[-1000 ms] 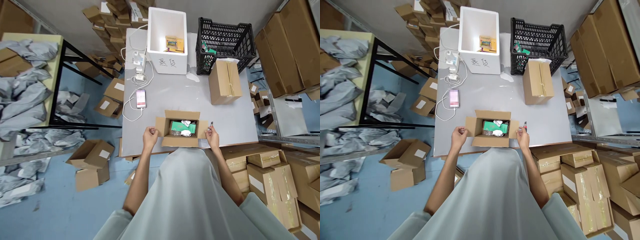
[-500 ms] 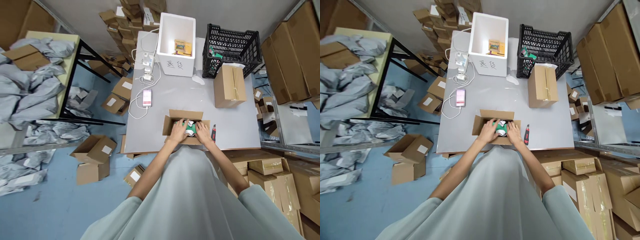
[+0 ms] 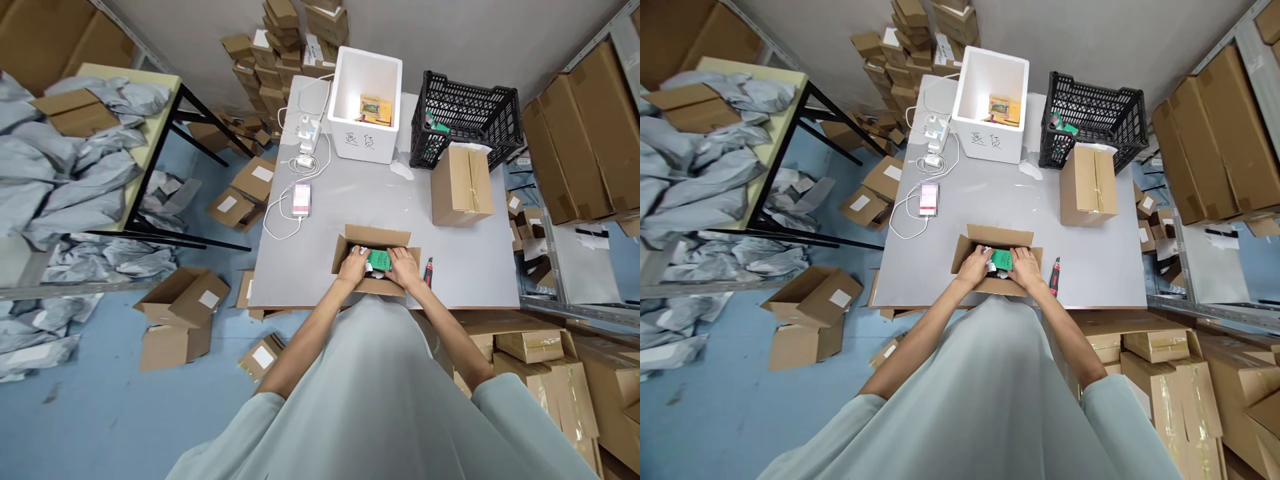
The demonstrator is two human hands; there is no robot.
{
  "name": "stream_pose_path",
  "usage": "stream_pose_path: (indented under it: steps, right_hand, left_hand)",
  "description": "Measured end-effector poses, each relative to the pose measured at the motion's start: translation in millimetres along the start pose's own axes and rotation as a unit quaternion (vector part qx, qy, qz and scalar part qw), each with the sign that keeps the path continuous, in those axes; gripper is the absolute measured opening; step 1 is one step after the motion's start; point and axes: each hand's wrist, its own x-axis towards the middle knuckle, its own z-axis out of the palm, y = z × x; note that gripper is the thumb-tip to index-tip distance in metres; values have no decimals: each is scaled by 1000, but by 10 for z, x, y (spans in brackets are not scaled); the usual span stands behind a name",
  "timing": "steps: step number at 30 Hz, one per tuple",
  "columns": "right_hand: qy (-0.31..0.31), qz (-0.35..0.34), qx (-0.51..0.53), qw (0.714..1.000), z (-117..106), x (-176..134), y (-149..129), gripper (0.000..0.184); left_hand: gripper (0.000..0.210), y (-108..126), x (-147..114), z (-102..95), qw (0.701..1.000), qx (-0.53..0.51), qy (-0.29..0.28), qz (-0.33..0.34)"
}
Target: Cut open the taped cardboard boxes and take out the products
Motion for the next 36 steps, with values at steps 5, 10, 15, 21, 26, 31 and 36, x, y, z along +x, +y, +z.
stream_pose_path:
  steps: [5, 10, 15, 21, 26, 31, 36]
  right_hand:
    - [77, 1, 77, 994, -449, -337, -48, 72]
    - [203, 33, 216, 955, -910, -847, 135, 68]
    - [244, 82, 389, 885, -1045, -1123, 287, 70]
    - [226, 102, 513, 822, -939, -998, 400, 73]
    - [201, 107, 559, 797, -845, -1025, 454, 81]
    - [118, 80, 600, 787, -681, -1146, 359, 81]
    - [64, 72, 632, 769, -499, -1178, 208, 90]
  left_hand:
    - [55, -87, 10, -7, 999, -31, 8, -11]
    - [75, -23, -49, -71, 995, -90, 27, 23]
    - [108, -60, -329, -370, 919, -367, -4, 141]
    - [127, -171, -574, -680, 856, -496, -75, 128]
    - [119, -152, -692, -796, 840, -537, -17, 74]
    - [102, -79, -884, -975, 853, -516, 34, 74]
    - [97, -77, -1016, -1160, 873, -477, -5, 99]
